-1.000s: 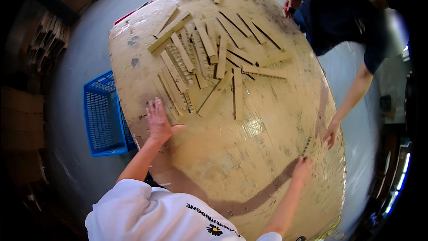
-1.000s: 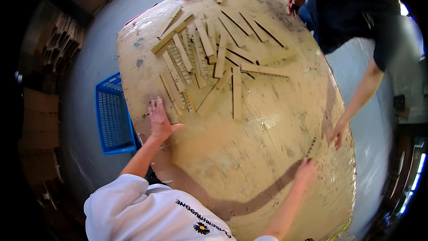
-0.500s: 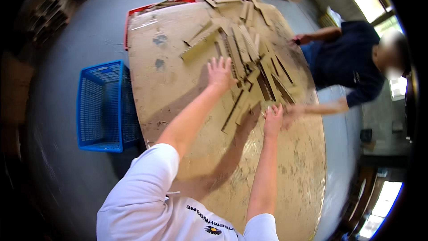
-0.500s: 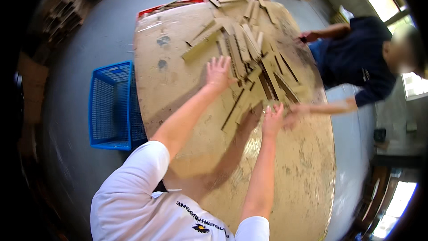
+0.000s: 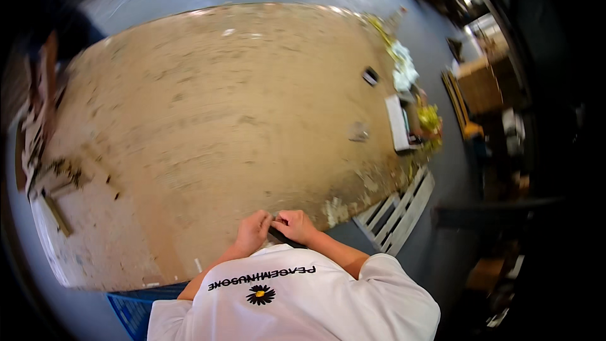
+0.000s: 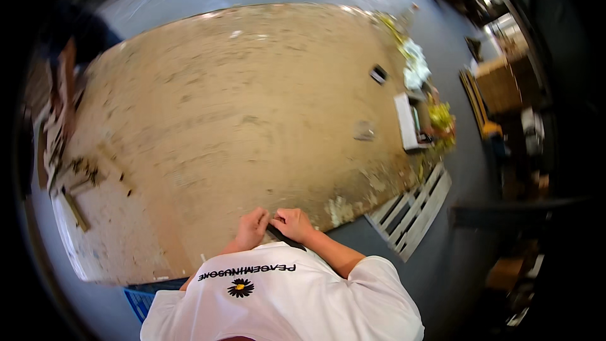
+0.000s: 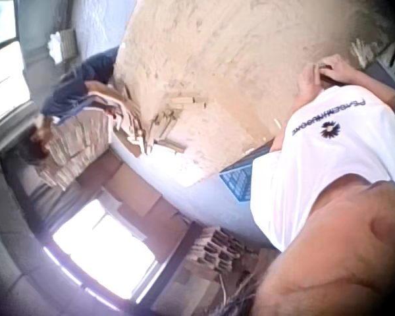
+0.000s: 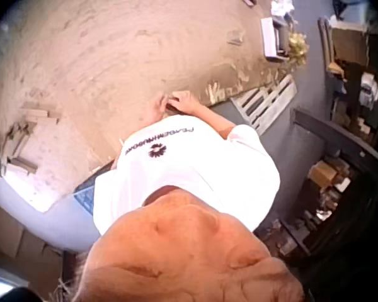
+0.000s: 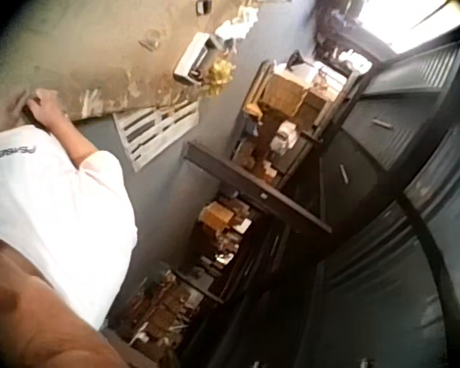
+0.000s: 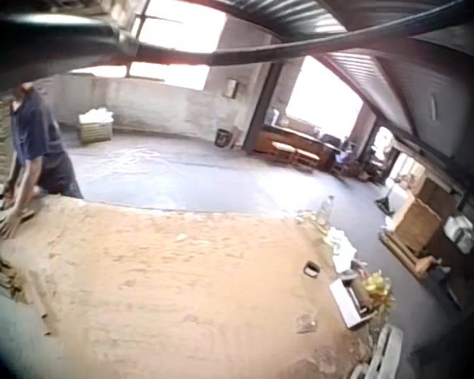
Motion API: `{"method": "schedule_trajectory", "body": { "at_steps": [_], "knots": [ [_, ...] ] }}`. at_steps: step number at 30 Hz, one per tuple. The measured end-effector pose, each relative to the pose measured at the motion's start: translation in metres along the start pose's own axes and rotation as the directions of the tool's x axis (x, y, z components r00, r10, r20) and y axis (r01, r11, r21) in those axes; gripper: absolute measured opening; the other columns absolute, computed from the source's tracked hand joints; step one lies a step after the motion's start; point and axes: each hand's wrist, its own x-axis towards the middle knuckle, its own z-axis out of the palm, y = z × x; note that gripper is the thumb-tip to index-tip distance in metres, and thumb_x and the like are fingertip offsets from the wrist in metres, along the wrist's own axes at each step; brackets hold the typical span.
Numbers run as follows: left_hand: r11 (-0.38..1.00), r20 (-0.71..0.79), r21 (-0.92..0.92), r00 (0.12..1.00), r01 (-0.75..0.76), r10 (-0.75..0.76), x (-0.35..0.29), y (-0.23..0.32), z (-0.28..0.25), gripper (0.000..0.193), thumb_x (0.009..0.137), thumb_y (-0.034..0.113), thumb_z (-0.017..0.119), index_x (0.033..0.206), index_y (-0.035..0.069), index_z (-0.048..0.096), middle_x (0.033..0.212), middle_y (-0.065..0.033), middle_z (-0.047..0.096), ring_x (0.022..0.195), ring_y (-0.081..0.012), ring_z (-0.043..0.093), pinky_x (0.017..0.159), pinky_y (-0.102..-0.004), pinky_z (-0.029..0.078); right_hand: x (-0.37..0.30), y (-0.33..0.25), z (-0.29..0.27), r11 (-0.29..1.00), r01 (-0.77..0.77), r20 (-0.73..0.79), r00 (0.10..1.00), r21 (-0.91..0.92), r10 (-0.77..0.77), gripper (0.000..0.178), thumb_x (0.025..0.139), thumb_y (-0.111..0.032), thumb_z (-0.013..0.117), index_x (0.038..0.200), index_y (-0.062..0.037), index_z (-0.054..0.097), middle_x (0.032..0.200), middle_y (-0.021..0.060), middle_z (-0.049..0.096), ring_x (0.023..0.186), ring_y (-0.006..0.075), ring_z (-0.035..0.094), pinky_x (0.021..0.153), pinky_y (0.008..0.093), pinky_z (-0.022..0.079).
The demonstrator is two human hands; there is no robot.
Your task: The person sands the edges of numerous small wooden slats on a workbench using a sanding block. After sanding, they clear the slats from the table, pack tools into a box, and gather yellow plastic ribbons.
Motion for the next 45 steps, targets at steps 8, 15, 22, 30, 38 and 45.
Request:
{"method": "schedule_trajectory", "body": {
  "at_steps": [8, 15, 22, 30, 38, 45],
  "knots": [
    [0.954, -0.125, 0.297, 0.989, -0.038, 0.078, 0.082, 0.027, 0.185, 0.014, 0.095, 0.014, 0.065, 0.096, 0.000, 0.067, 0.073, -0.0157, 0.063, 0.066, -0.0259, 0.062, 0.065, -0.0359, 0.050, -0.130, 0.194, -0.166, 0.994, 0.100, -0.396, 0.912, -0.038, -0.106, 0.014, 0.088, -0.017, 0.070, 0.080, -0.0062, 0.070, 0.079, 0.0137, 0.068, 0.074, 0.0346, 0.067, 0.065, 0.0408, 0.053],
    [0.970, -0.099, 0.240, 0.993, -0.043, 0.068, 0.171, 0.074, 0.313, 0.022, 0.092, 0.010, 0.069, 0.111, 0.000, 0.065, 0.088, -0.0089, 0.068, 0.079, -0.0172, 0.066, 0.070, -0.0309, 0.053, -0.208, 0.300, -0.317, 0.981, -0.154, -0.661, 0.724, 0.122, 0.196, 0.013, 0.090, -0.010, 0.070, 0.083, 0.0004, 0.069, 0.066, 0.0081, 0.063, 0.058, 0.0162, 0.059, 0.056, 0.0306, 0.046],
    [0.963, -0.054, 0.194, 0.978, -0.186, 0.200, 0.242, 0.096, 0.352, 0.023, 0.090, 0.005, 0.069, 0.112, 0.001, 0.063, 0.091, -0.0109, 0.066, 0.080, -0.0198, 0.064, 0.071, -0.0325, 0.054, -0.192, 0.295, -0.354, 0.965, -0.111, -0.748, 0.613, 0.237, 0.255, 0.010, 0.090, -0.007, 0.071, 0.087, 0.0028, 0.068, 0.072, 0.0138, 0.065, 0.062, 0.0236, 0.065, 0.058, 0.0341, 0.049],
    [0.977, -0.168, 0.171, 0.974, -0.124, 0.153, 0.264, 0.091, 0.357, 0.015, 0.094, 0.006, 0.066, 0.108, 0.000, 0.064, 0.089, -0.0061, 0.066, 0.078, -0.0132, 0.063, 0.069, -0.0293, 0.052, -0.110, 0.290, -0.499, 0.990, -0.111, -0.756, 0.655, -0.088, 0.006, 0.012, 0.089, -0.010, 0.069, 0.090, 0.0013, 0.069, 0.085, 0.0181, 0.070, 0.078, 0.0353, 0.069, 0.069, 0.0404, 0.053],
    [0.959, -0.212, 0.281, 0.977, 0.024, 0.038, 0.259, 0.117, 0.361, 0.011, 0.093, 0.004, 0.066, 0.103, -0.001, 0.067, 0.080, -0.0059, 0.065, 0.071, -0.0115, 0.060, 0.066, -0.0272, 0.049, 0.097, 0.397, -0.673, 0.936, -0.174, -0.656, 0.751, -0.307, -0.075, 0.017, 0.091, -0.023, 0.066, 0.095, -0.0077, 0.073, 0.093, 0.0169, 0.072, 0.089, 0.0383, 0.069, 0.077, 0.0474, 0.055],
    [0.948, -0.228, 0.254, 0.965, 0.191, -0.133, 0.295, 0.161, 0.397, 0.017, 0.094, 0.008, 0.067, 0.108, -0.002, 0.068, 0.085, -0.0056, 0.070, 0.077, -0.0107, 0.065, 0.071, -0.0263, 0.052, 0.212, 0.478, -0.736, 0.762, -0.389, -0.545, 0.836, -0.517, 0.058, 0.027, 0.090, -0.032, 0.071, 0.105, -0.0094, 0.072, 0.107, 0.0151, 0.072, 0.102, 0.0362, 0.068, 0.085, 0.0465, 0.054]
  ]
}}
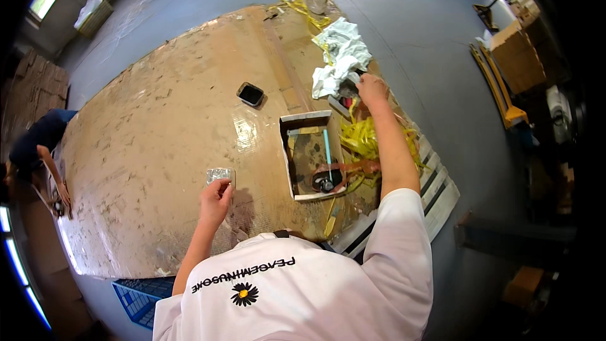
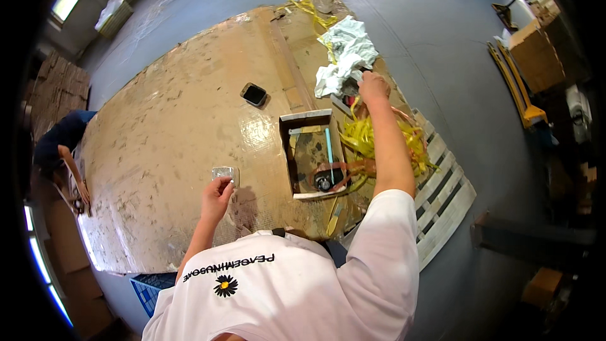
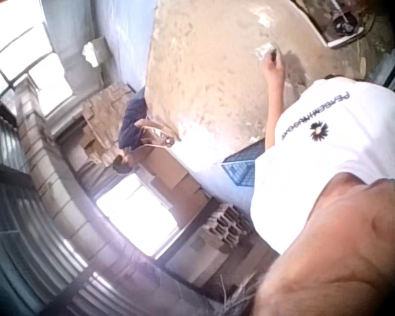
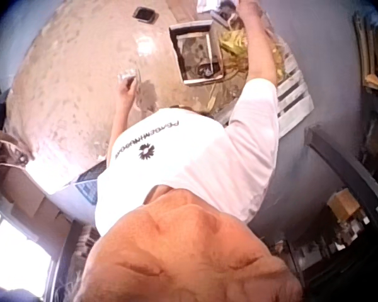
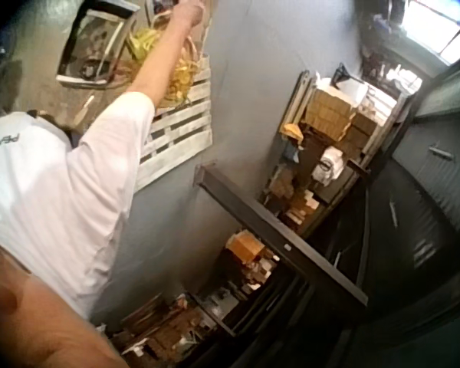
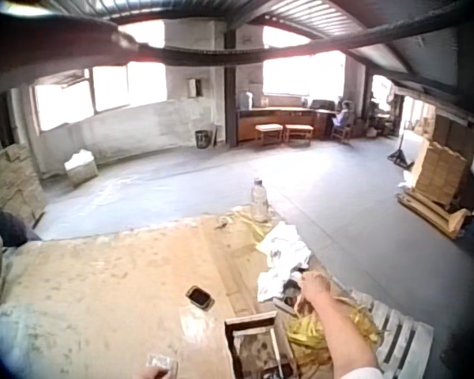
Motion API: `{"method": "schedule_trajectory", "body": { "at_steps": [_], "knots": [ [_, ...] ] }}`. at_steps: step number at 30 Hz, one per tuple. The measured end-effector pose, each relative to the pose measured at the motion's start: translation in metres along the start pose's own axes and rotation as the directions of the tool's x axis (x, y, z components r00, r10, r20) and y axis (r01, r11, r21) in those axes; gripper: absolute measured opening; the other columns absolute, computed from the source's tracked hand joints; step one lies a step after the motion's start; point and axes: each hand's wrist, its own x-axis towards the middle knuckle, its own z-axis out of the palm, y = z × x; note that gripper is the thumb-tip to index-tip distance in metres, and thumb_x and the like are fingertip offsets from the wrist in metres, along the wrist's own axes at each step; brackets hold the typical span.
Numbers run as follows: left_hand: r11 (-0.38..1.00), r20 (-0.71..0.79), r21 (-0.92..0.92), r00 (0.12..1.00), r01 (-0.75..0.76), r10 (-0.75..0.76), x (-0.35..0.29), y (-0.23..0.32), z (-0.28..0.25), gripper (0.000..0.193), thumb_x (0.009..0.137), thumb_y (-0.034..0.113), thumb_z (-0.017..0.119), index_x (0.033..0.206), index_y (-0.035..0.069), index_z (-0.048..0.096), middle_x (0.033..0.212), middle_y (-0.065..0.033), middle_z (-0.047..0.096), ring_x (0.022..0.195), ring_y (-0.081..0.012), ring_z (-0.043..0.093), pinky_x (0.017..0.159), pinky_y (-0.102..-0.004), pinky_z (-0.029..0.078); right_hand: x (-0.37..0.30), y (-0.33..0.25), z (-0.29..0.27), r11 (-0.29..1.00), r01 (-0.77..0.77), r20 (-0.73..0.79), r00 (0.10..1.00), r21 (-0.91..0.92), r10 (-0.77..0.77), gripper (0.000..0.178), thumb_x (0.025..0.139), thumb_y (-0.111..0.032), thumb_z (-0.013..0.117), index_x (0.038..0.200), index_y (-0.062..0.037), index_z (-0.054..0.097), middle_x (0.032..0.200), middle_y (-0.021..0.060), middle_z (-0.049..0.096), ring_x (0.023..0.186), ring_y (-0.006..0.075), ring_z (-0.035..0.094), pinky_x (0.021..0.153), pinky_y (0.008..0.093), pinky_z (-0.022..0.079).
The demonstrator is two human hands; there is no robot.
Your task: The person sands the edges of numerous small wooden slats on a workbench using a sanding block. After sanding, they clear the slats from the table, pack tools into a box, and gather yellow plastic ribbons.
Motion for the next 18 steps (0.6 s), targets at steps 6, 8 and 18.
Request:
{"method": "schedule_trajectory", "body": {
  "at_steps": [6, 8, 18],
  "knots": [
    [0.995, 0.008, -0.018, 0.996, 0.095, -0.094, 0.050, 0.025, 0.018, 0.019, 0.096, 0.011, 0.066, 0.110, -0.001, 0.067, 0.086, -0.0062, 0.071, 0.078, -0.0107, 0.065, 0.071, -0.0267, 0.053, 0.039, 0.008, 0.021, 0.996, 0.045, 0.279, 0.960, -0.071, -0.024, 0.043, 0.085, -0.042, 0.076, 0.109, -0.0070, 0.071, 0.114, 0.0159, 0.072, 0.109, 0.0355, 0.067, 0.090, 0.0460, 0.054],
    [0.992, 0.035, -0.089, 0.995, 0.093, -0.091, 0.076, 0.037, 0.029, 0.019, 0.097, 0.012, 0.065, 0.111, -0.002, 0.067, 0.088, -0.0063, 0.071, 0.080, -0.0106, 0.065, 0.074, -0.0265, 0.054, 0.036, 0.014, 0.025, 0.991, 0.116, 0.275, 0.957, -0.062, -0.095, 0.032, 0.089, -0.033, 0.069, 0.106, -0.0060, 0.071, 0.113, 0.0168, 0.072, 0.107, 0.0353, 0.068, 0.092, 0.0491, 0.051],
    [0.948, 0.364, 0.142, 0.906, -0.284, 0.217, 0.207, 0.144, 0.164, 0.035, 0.095, 0.036, 0.066, 0.107, 0.003, 0.070, 0.097, -0.0153, 0.074, 0.088, -0.0315, 0.072, 0.080, -0.0397, 0.056, 0.011, 0.042, 0.029, 0.990, 0.056, 0.221, 0.972, 0.127, -0.084, 0.029, 0.084, -0.028, 0.064, 0.101, -0.0059, 0.071, 0.107, 0.0209, 0.071, 0.103, 0.0394, 0.067, 0.091, 0.0484, 0.051]
  ]
}}
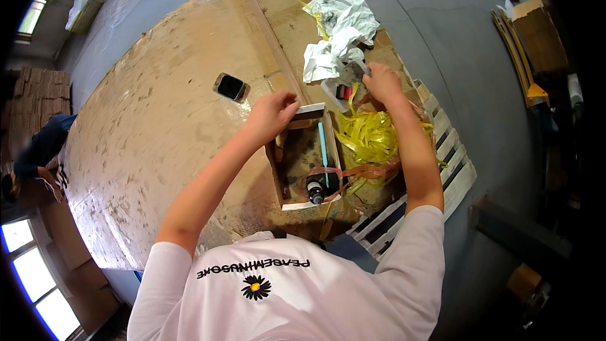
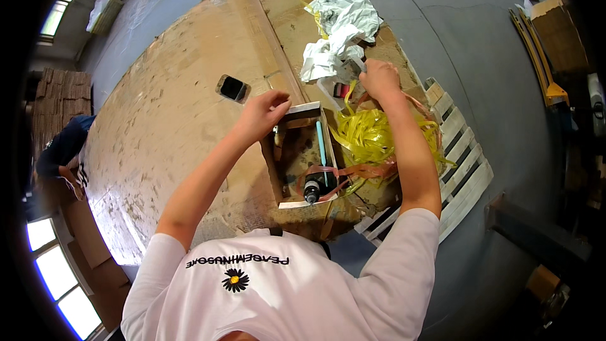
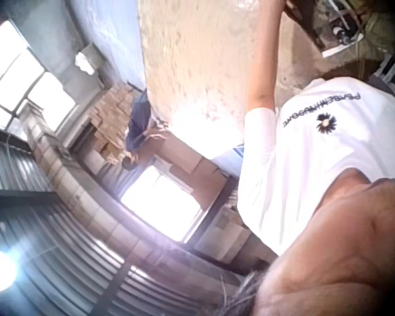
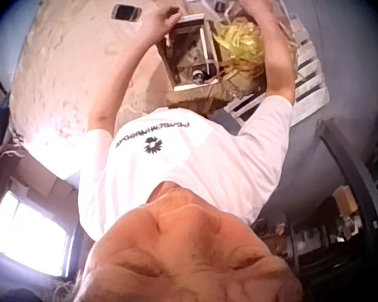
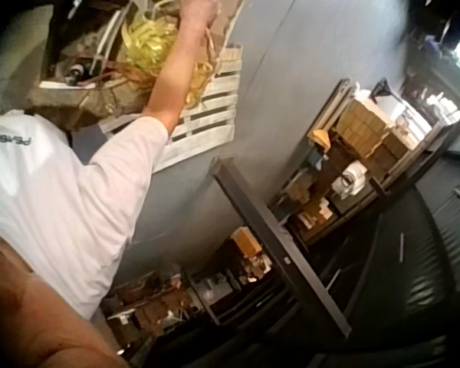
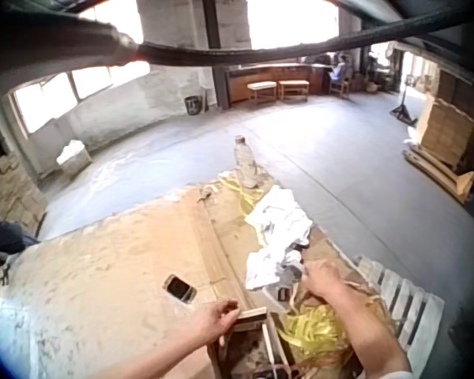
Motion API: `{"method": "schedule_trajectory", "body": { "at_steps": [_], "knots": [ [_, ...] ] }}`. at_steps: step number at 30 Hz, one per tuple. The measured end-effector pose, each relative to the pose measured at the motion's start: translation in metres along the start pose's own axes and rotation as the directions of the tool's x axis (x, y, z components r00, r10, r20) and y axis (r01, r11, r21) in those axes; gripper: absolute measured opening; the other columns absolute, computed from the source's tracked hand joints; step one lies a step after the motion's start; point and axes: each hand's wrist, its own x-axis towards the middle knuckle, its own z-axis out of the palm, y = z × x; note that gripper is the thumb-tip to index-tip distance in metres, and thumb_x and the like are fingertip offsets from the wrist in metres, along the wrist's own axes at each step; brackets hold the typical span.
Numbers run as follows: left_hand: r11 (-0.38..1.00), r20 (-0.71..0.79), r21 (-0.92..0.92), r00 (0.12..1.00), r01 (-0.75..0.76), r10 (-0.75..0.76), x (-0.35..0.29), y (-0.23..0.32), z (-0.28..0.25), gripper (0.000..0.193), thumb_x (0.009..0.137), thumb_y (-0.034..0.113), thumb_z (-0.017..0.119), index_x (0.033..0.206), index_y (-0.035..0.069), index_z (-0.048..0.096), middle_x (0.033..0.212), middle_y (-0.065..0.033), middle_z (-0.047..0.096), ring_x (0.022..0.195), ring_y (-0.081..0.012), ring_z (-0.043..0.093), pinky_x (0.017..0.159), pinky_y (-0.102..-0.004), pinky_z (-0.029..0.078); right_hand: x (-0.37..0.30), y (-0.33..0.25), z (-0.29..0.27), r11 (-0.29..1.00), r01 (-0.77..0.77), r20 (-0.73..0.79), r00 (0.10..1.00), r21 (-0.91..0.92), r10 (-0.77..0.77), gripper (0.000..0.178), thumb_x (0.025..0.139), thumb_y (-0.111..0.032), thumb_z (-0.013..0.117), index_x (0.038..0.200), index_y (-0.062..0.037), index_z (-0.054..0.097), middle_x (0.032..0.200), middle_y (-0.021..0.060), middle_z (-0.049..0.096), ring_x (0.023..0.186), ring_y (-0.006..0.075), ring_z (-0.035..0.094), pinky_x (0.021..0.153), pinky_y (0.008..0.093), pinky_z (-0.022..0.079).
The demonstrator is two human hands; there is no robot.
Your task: The person sands the edges of numerous small wooden slats on a workbench using a sanding block. After sanding, they clear the slats from the table, pack tools into a box, and gather yellow plastic ribbons.
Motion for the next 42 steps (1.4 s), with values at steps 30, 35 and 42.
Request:
{"method": "schedule_trajectory", "body": {
  "at_steps": [30, 35, 42],
  "knots": [
    [0.539, -0.152, -0.736, 0.677, 0.408, -0.720, -0.169, -0.176, -0.139, 0.039, 0.092, 0.021, 0.070, 0.125, 0.003, 0.059, 0.095, -0.0043, 0.064, 0.073, -0.0116, 0.061, 0.068, -0.0297, 0.059, -0.005, -0.278, 0.005, 0.836, 0.411, 0.021, 0.893, 0.362, -0.449, 0.037, 0.089, -0.034, 0.069, 0.114, -0.0064, 0.070, 0.100, 0.0172, 0.072, 0.099, 0.0346, 0.068, 0.087, 0.0421, 0.053],
    [0.540, -0.268, -0.781, 0.613, 0.313, -0.743, -0.194, -0.216, -0.132, 0.046, 0.093, 0.026, 0.072, 0.128, 0.001, 0.056, 0.100, -0.0051, 0.062, 0.077, -0.0132, 0.062, 0.073, -0.0286, 0.057, -0.031, -0.304, 0.020, 0.812, 0.457, 0.079, 0.853, 0.362, -0.516, 0.029, 0.088, -0.028, 0.070, 0.107, -0.0056, 0.072, 0.095, 0.0159, 0.072, 0.091, 0.0341, 0.068, 0.081, 0.0417, 0.054],
    [0.887, -0.397, 0.416, 0.918, 0.202, -0.023, -0.256, -0.159, -0.114, 0.077, 0.073, 0.020, 0.085, 0.139, 0.004, 0.048, 0.133, -0.0146, 0.055, 0.123, -0.0332, 0.054, 0.101, -0.0453, 0.046, -0.047, -0.305, 0.041, 0.859, 0.335, -0.057, 0.938, 0.387, -0.341, 0.032, 0.086, -0.020, 0.072, 0.112, -0.0012, 0.069, 0.097, 0.0166, 0.071, 0.092, 0.0343, 0.068, 0.083, 0.0421, 0.053]
  ]
}}
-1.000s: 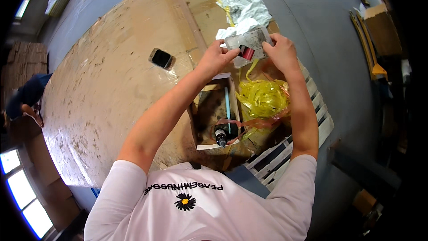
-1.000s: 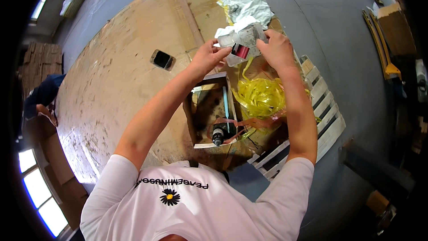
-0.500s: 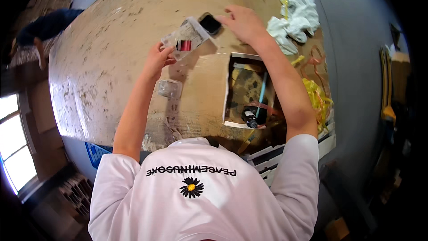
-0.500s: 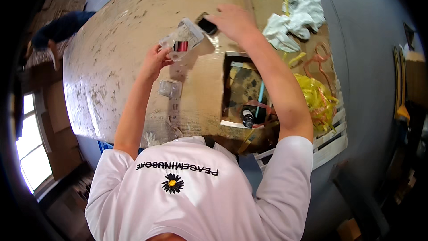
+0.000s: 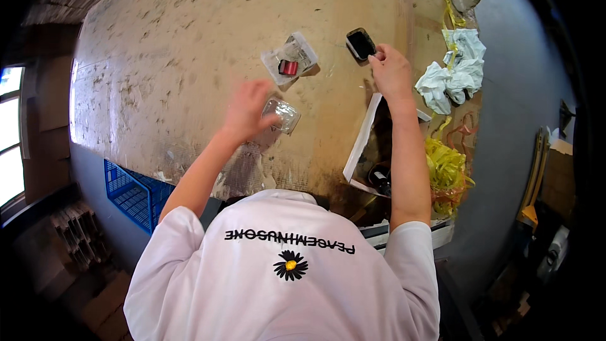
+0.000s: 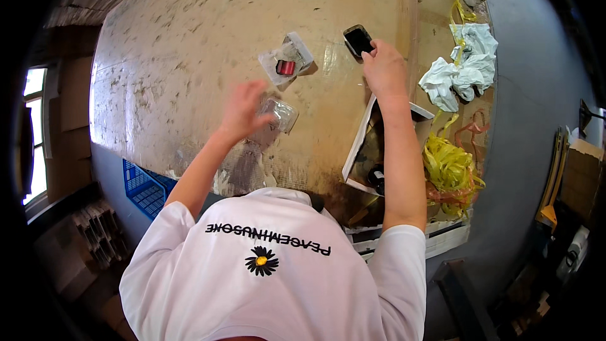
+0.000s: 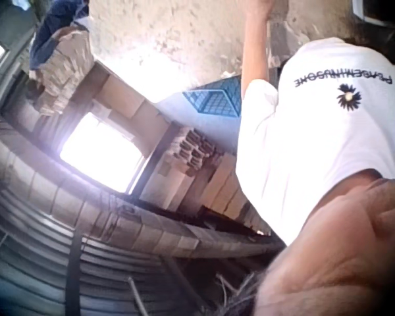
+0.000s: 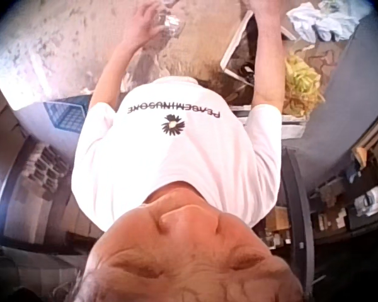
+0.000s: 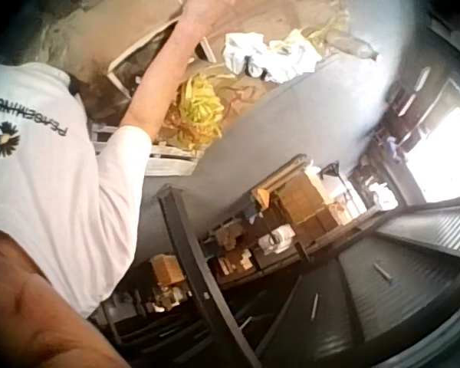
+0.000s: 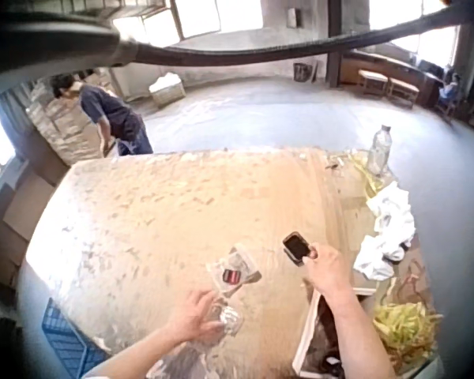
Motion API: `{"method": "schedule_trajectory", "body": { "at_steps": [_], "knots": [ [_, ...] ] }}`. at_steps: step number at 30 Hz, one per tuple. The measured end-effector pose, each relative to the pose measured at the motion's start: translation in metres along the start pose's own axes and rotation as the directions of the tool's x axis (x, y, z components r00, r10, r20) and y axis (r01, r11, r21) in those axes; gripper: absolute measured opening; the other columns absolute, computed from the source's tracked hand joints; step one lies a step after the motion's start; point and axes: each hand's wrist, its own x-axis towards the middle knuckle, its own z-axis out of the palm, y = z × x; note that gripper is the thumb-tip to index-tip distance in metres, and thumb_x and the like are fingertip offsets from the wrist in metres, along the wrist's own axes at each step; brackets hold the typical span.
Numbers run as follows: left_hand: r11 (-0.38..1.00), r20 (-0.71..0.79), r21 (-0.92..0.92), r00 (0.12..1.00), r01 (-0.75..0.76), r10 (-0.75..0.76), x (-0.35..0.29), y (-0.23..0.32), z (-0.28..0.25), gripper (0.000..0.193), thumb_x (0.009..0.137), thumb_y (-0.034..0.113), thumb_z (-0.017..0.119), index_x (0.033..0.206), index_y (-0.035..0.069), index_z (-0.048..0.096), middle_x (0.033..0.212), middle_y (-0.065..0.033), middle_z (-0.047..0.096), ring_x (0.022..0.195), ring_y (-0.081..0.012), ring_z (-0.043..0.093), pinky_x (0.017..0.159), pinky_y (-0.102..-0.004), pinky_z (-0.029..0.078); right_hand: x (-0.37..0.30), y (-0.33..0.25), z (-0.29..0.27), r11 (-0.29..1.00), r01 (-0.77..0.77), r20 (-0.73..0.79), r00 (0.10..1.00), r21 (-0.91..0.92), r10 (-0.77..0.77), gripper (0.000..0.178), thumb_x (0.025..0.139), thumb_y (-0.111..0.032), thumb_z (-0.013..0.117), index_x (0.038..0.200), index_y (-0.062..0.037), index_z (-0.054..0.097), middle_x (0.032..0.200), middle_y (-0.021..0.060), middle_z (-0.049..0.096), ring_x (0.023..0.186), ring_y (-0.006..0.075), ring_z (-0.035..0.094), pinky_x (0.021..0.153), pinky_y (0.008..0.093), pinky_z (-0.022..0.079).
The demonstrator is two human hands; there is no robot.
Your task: The person sands the edges of numerous small wooden slats on a workbench using a sanding block. After sanding, they clear the slats from the table, pack tools into a box, and gather yellow plastic ribbons.
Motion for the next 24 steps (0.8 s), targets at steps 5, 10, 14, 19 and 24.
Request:
{"method": "schedule_trajectory", "body": {
  "at_steps": [5, 10, 14, 19, 24],
  "knots": [
    [0.945, 0.231, 0.173, 0.945, -0.276, 0.234, -0.005, 0.015, 0.005, 0.075, 0.067, 0.015, 0.085, 0.134, 0.007, 0.053, 0.132, -0.0121, 0.055, 0.124, -0.0348, 0.053, 0.104, -0.0480, 0.045, 0.003, -0.007, 0.010, 0.998, -0.045, -0.069, 0.997, -0.038, 0.043, 0.037, 0.087, -0.018, 0.071, 0.119, -0.0003, 0.067, 0.100, 0.0168, 0.070, 0.096, 0.0335, 0.068, 0.086, 0.0419, 0.053],
    [0.945, 0.084, -0.257, 0.969, -0.204, 0.232, 0.043, 0.029, -0.005, 0.070, 0.065, 0.007, 0.081, 0.130, 0.005, 0.055, 0.129, -0.0139, 0.056, 0.121, -0.0364, 0.055, 0.101, -0.0441, 0.048, -0.007, -0.005, -0.001, 0.981, -0.068, -0.241, 0.964, 0.181, 0.111, 0.035, 0.089, -0.016, 0.069, 0.119, 0.0019, 0.066, 0.098, 0.0163, 0.071, 0.092, 0.0297, 0.069, 0.085, 0.0403, 0.053],
    [0.915, -0.006, -0.194, 0.933, -0.353, 0.359, 0.147, 0.051, -0.003, 0.066, 0.068, 0.004, 0.079, 0.130, 0.006, 0.056, 0.129, -0.0147, 0.057, 0.121, -0.0361, 0.055, 0.100, -0.0421, 0.049, -0.050, -0.007, -0.008, 0.879, -0.048, -0.272, 0.942, 0.474, 0.198, 0.026, 0.092, -0.011, 0.066, 0.115, 0.0013, 0.067, 0.091, 0.0121, 0.070, 0.078, 0.0196, 0.065, 0.074, 0.0323, 0.052],
    [0.868, 0.159, -0.150, 0.854, -0.474, 0.495, 0.245, 0.056, 0.036, 0.067, 0.069, 0.004, 0.080, 0.131, 0.009, 0.056, 0.133, -0.0119, 0.058, 0.123, -0.0347, 0.054, 0.103, -0.0419, 0.048, -0.143, -0.034, 0.002, 0.878, 0.022, -0.172, 0.983, 0.479, 0.069, 0.018, 0.091, -0.006, 0.068, 0.108, 0.0007, 0.069, 0.092, 0.0122, 0.070, 0.075, 0.0193, 0.065, 0.069, 0.0306, 0.052],
    [0.795, 0.291, -0.044, 0.754, -0.604, 0.589, 0.278, 0.060, 0.069, 0.065, 0.068, 0.009, 0.082, 0.128, 0.011, 0.058, 0.132, -0.0089, 0.060, 0.125, -0.0322, 0.054, 0.103, -0.0417, 0.049, -0.195, -0.037, 0.003, 0.817, -0.035, -0.013, 0.999, 0.575, 0.051, 0.014, 0.089, 0.000, 0.067, 0.103, 0.0010, 0.068, 0.091, 0.0153, 0.067, 0.075, 0.0264, 0.066, 0.067, 0.0325, 0.053]
  ]
}}
